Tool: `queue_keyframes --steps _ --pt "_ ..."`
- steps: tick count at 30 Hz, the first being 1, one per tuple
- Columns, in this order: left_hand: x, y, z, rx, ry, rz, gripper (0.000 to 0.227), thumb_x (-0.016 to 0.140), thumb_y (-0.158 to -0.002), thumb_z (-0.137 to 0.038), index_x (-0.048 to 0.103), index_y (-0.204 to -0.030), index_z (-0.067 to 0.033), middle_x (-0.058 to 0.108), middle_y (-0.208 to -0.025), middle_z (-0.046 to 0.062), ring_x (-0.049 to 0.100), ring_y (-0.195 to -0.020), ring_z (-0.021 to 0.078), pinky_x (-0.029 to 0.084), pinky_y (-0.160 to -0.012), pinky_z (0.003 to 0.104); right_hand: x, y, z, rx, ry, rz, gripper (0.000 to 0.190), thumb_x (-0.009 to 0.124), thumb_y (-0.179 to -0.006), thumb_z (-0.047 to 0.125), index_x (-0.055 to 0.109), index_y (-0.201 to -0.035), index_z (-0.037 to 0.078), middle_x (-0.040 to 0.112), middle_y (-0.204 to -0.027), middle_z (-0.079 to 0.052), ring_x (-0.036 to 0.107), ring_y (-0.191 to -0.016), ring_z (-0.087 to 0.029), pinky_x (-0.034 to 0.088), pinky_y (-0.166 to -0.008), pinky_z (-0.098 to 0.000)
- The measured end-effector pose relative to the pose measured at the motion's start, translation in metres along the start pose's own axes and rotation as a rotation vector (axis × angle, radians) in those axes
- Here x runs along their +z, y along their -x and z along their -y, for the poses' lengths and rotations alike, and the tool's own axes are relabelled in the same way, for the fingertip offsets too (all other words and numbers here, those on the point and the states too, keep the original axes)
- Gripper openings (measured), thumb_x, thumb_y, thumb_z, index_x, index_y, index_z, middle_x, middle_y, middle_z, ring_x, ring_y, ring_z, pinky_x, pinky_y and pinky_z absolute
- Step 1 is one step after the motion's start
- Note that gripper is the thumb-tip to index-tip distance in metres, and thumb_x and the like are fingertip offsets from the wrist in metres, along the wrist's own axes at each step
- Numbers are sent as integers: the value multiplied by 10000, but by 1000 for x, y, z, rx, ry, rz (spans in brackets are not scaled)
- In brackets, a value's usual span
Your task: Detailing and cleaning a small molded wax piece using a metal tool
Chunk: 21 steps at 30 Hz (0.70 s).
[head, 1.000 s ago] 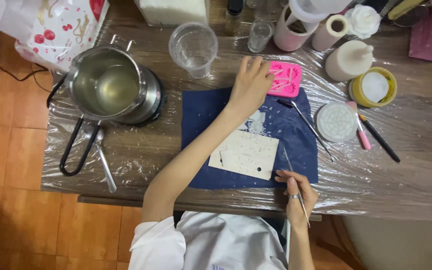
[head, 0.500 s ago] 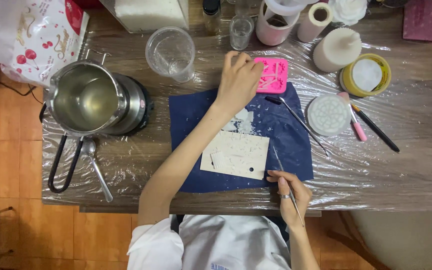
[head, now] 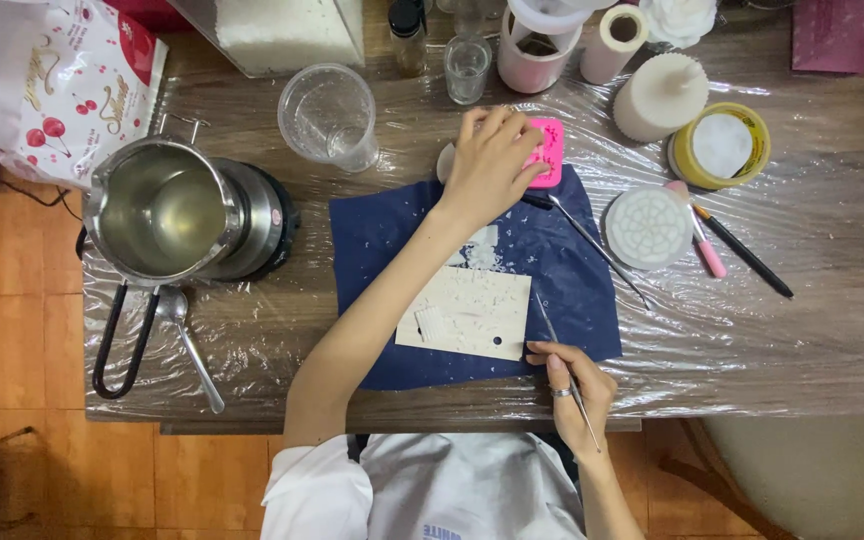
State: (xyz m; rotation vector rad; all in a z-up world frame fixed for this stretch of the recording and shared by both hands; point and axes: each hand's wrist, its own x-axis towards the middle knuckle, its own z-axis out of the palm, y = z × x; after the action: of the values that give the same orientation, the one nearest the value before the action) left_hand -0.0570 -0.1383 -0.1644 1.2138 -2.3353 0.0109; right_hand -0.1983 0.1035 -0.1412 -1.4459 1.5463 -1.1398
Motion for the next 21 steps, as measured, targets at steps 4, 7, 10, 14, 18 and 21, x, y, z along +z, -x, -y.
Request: queue_keyframes --steps 4,7,10,14,18,21 --pt "-14 8 4 61 -52 143 452 727 -799 -345 582 -1180 -151 432 -1311 116 371 -1250 289 256 -1014 490 1 2 1 9 7 9 230 472 -943 183 663 -971 58 718 -942 -74 720 -818 -164 515 -745 -230" --pt "-57 29 -4 7 15 122 554 651 -917 -398 427 -1372 -173 302 -1485 101 302 -1383 270 227 -1125 506 2 8 -9 58 -93 -39 221 479 -940 193 586 -1055 38 709 -965 -121 720 -806 -185 482 -664 -212" --pt "-107 79 -20 -97 98 -7 443 627 -934 -332 471 -1296 -131 468 -1326 50 437 -1244 238 308 -1043 444 4 10 -18 73 -195 -111 244 492 -930 163 538 -1097 -7 689 -980 -184 714 -794 -245 499 -644 -248" --pt "-124 162 -48 -296 145 -28 331 684 -857 -271 614 -1141 -116 561 -1280 31 496 -1195 252 372 -927 425 11 10 -16 -73 -161 -179 160 582 -898 42 582 -1023 -58 667 -934 -191 692 -839 -254 593 -800 -323" --pt "-106 203 -63 -438 146 17 486 670 -837 -407 574 -1217 -121 503 -1340 76 434 -1273 274 345 -983 465 10 16 -24 -3 -83 -171 96 570 -923 46 600 -973 -30 669 -891 -166 693 -833 -242 554 -798 -280" --pt "-98 209 -66 -471 130 -2 508 654 -837 -419 568 -1229 -107 496 -1363 56 408 -1312 255 305 -1028 458 3 20 -41 -163 7 -107 253 530 -922 229 632 -890 -1 680 -855 -137 688 -772 -203 518 -708 -243"
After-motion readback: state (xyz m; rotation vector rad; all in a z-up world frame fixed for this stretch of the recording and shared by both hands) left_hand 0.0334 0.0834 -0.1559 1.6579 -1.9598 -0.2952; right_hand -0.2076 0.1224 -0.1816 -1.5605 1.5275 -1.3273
